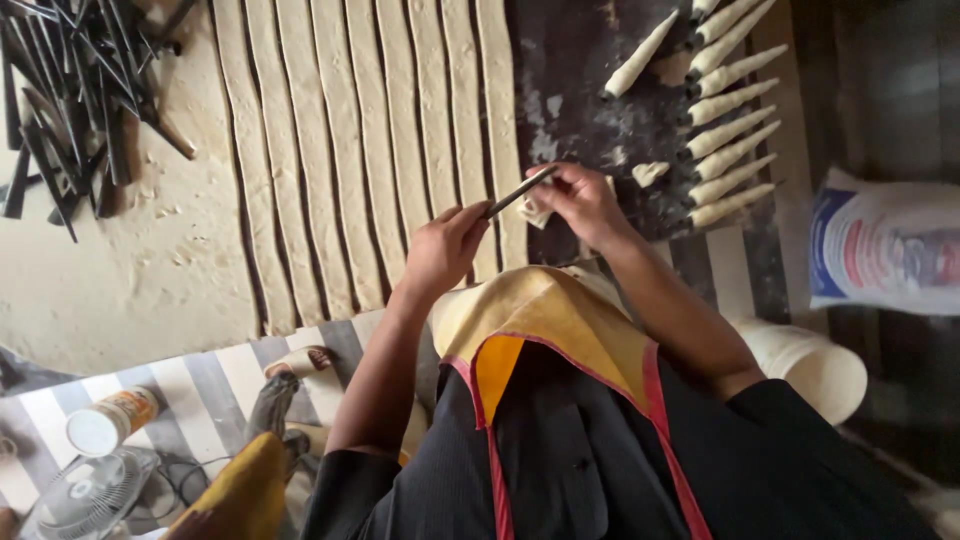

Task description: The recorder is wrapping thin strips of dough around cone-shaped molds on a flour-dusted work surface.

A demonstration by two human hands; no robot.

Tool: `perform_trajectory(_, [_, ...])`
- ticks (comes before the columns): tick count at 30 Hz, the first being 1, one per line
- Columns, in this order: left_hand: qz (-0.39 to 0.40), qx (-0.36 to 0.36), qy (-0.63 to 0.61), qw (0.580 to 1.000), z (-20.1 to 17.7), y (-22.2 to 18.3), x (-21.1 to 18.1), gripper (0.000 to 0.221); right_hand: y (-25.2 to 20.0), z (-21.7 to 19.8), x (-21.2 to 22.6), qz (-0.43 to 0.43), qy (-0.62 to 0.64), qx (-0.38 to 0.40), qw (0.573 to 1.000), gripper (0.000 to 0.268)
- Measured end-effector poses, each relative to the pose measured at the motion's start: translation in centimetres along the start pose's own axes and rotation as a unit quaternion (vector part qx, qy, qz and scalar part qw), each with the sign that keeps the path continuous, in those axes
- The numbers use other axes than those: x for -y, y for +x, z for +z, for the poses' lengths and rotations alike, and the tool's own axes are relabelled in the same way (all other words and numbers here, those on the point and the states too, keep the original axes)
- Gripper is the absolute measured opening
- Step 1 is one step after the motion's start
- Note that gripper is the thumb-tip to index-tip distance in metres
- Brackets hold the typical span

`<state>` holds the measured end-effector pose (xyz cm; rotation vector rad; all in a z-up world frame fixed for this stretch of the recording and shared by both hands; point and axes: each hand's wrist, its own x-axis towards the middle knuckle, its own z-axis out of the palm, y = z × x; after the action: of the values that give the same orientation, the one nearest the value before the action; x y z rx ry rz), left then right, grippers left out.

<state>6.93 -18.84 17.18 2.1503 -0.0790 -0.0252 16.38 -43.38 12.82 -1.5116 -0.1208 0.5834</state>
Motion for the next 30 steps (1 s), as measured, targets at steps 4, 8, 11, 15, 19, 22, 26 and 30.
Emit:
perform_trajectory(4, [0.001,-0.066,-0.014,0.998,2.3,-0.8,-2.7,0.021,-0.1,-2.0,1.6,0.005,0.081,0.062,0.995,0.022])
perform_trajectory(8, [0.000,-0.196,0.074,0.978,3.6,-1.1,-8.6,0.019,-0.1,-4.4,3.5,-0.049,0.086,0.135,0.986,0.021])
perform_trajectory(11, [0.009,-0.280,0.153,0.948,4.2,-0.8,-12.1,0.022,0.8,-5.0,7.1,-0.093,0.076,0.196,0.973,0.032])
perform_trajectory(15, [-0.211,-0.104,-0.186,0.954,6.5,-1.5,-12.2,0.025,0.3,-6.1,9.0,-0.050,0.073,0.216,0.972,0.046])
perform_trajectory(19, [-0.182,-0.069,-0.446,0.873,9.5,-2.6,-10.4,0.037,0.6,-6.9,8.6,-0.010,0.123,0.233,0.965,0.048])
perform_trajectory(22, [-0.177,-0.095,-0.457,0.866,9.1,-1.6,-11.6,0.040,0.8,-8.3,7.6,0.004,0.136,0.232,0.963,0.040])
perform_trajectory(26, [-0.212,-0.038,-0.660,0.720,9.9,-1.1,-11.8,0.043,0.9,-10.1,8.2,0.040,0.137,0.219,0.965,0.033])
perform_trajectory(30, [-0.035,-0.178,-0.030,0.983,8.7,0.6,-14.7,0.035,1.1,-11.4,10.0,0.016,0.092,0.234,0.968,0.034])
